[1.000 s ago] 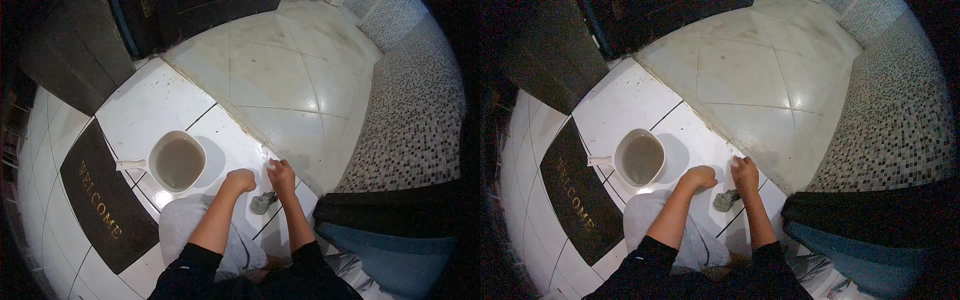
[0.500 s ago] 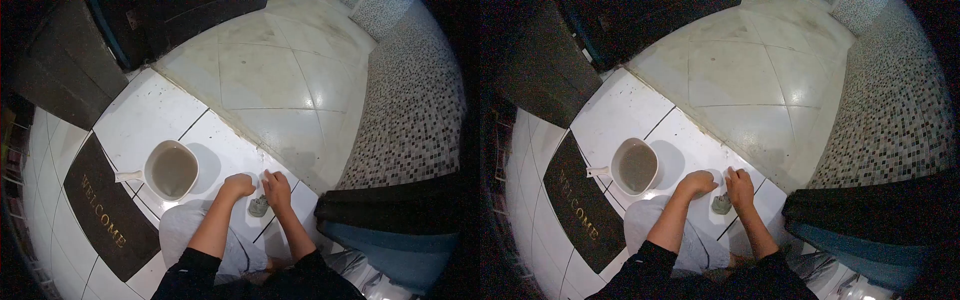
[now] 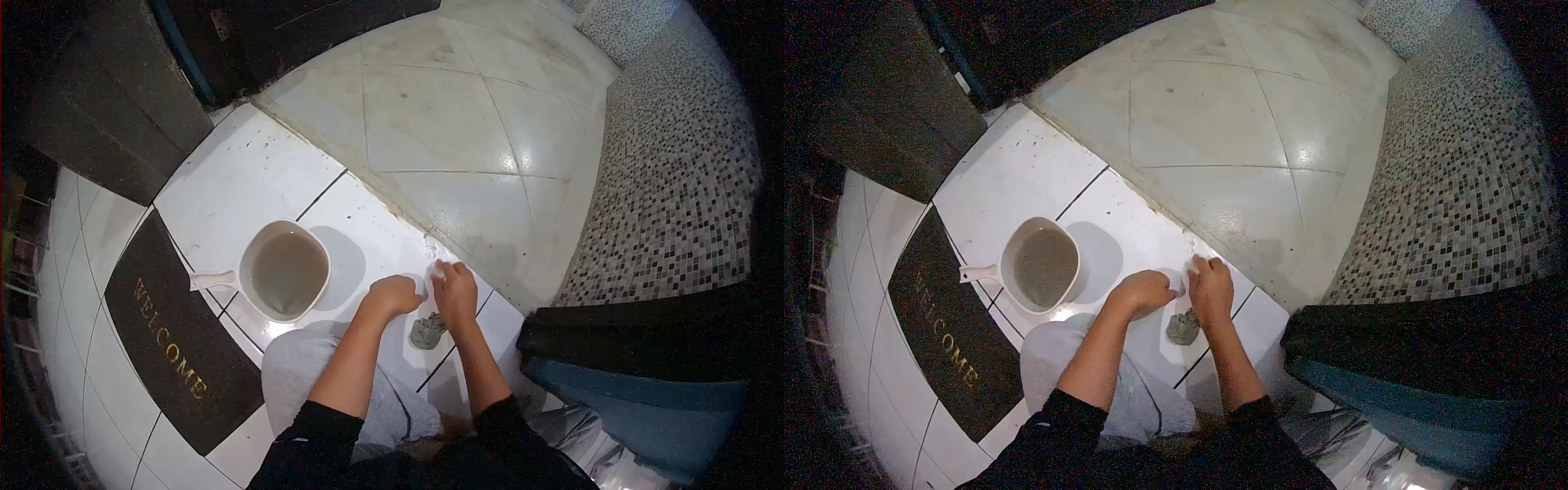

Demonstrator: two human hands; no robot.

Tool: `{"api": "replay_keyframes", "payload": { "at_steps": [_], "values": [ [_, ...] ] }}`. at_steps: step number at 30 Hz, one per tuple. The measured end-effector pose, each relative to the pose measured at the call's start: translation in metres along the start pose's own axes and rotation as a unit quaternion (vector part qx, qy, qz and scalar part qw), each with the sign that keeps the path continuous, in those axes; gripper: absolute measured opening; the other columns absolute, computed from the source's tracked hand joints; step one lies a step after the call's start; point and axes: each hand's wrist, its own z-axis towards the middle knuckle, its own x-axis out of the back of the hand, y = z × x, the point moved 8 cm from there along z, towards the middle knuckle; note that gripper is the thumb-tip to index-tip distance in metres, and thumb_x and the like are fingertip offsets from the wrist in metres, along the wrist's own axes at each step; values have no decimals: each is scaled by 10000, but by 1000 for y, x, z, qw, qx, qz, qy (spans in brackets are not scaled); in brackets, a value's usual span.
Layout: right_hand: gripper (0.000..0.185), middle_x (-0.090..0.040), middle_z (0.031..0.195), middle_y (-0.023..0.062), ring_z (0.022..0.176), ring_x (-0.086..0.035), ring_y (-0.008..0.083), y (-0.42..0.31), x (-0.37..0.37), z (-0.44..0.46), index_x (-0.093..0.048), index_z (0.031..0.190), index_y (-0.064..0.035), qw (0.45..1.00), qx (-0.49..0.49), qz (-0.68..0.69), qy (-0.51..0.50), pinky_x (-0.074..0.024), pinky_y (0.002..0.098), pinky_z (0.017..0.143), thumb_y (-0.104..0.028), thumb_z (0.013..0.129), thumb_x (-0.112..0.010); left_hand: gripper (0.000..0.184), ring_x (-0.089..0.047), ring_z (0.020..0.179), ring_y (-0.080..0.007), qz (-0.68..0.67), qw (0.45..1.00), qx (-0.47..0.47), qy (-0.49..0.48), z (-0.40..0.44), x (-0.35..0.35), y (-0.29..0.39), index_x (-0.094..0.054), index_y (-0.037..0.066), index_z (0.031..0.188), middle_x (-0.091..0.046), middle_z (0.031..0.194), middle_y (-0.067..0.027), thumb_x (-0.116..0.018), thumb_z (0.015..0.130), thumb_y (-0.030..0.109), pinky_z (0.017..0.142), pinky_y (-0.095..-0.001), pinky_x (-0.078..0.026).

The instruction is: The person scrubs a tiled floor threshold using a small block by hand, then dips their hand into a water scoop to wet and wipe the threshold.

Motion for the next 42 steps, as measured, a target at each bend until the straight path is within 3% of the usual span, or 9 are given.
{"api": "replay_keyframes", "payload": {
  "at_steps": [6,8,12,19,21,31,33,40,42],
  "values": [
    [307,-581,920,154,834,-559,322,4,5,4,-606,1044,-58,999,13,-29,16,-470,382,735,-82,740,-637,464,-602,895,-354,2,1000,-13,22,-2,3,1,-665,-19,861,-628,939,-215,-480,824,405,812,-419,-458],
    [302,-603,920,131,769,-587,264,20,6,-9,-608,1054,-60,987,-61,151,16,-484,331,703,-76,755,-649,456,-602,897,-353,5,1000,-18,24,1,1,1,-664,-20,862,-628,938,-215,-486,824,398,810,-421,-459],
    [326,-620,987,68,789,-575,154,31,6,-29,-595,1103,-77,936,-168,308,8,-481,279,714,-79,782,-656,436,-602,900,-354,10,999,-13,29,1,-1,-2,-662,-23,860,-627,933,-220,-501,820,380,810,-422,-458],
    [363,-576,980,29,832,-537,114,38,3,-35,-545,1138,-43,885,-203,416,-45,-444,253,753,-37,787,-636,426,-607,885,-353,6,999,-19,27,2,1,-1,-663,-17,864,-627,926,-224,-511,812,378,807,-423,-460],
    [313,-562,914,11,803,-532,99,38,-1,-35,-528,1080,-47,862,-183,471,-44,-441,246,722,-27,785,-634,345,-602,976,-283,36,999,8,-13,4,-3,-3,-654,44,991,-622,1064,-139,-502,785,275,803,-403,-482],
    [292,-544,893,25,797,-518,108,37,-4,-34,-459,995,-69,840,-197,501,-64,-426,247,661,-80,786,-663,434,-594,938,-344,-2,999,-19,26,0,3,0,-658,-12,896,-621,967,-219,-498,812,382,833,-425,-454],
    [347,-541,879,29,784,-516,112,41,-7,-34,-462,1058,-70,832,-206,512,-64,-420,243,658,-107,784,-673,374,-589,1007,-275,24,999,19,-16,-4,3,1,-641,53,1026,-614,1090,-125,-510,812,330,826,-399,-473],
    [438,-541,897,35,786,-493,116,33,-1,-34,-480,1174,-108,838,-208,498,-76,-416,242,669,-128,783,-679,384,-584,1016,-275,31,999,19,-24,0,-3,-2,-636,56,1040,-609,1102,-123,-513,824,350,833,-398,-469],
    [394,-540,906,26,796,-492,115,37,-3,-33,-505,1144,-102,853,-187,482,-68,-419,246,683,-118,788,-672,430,-604,899,-354,6,999,-22,40,-1,2,0,-663,-17,861,-627,935,-221,-512,811,382,804,-430,-461]
  ]
}}
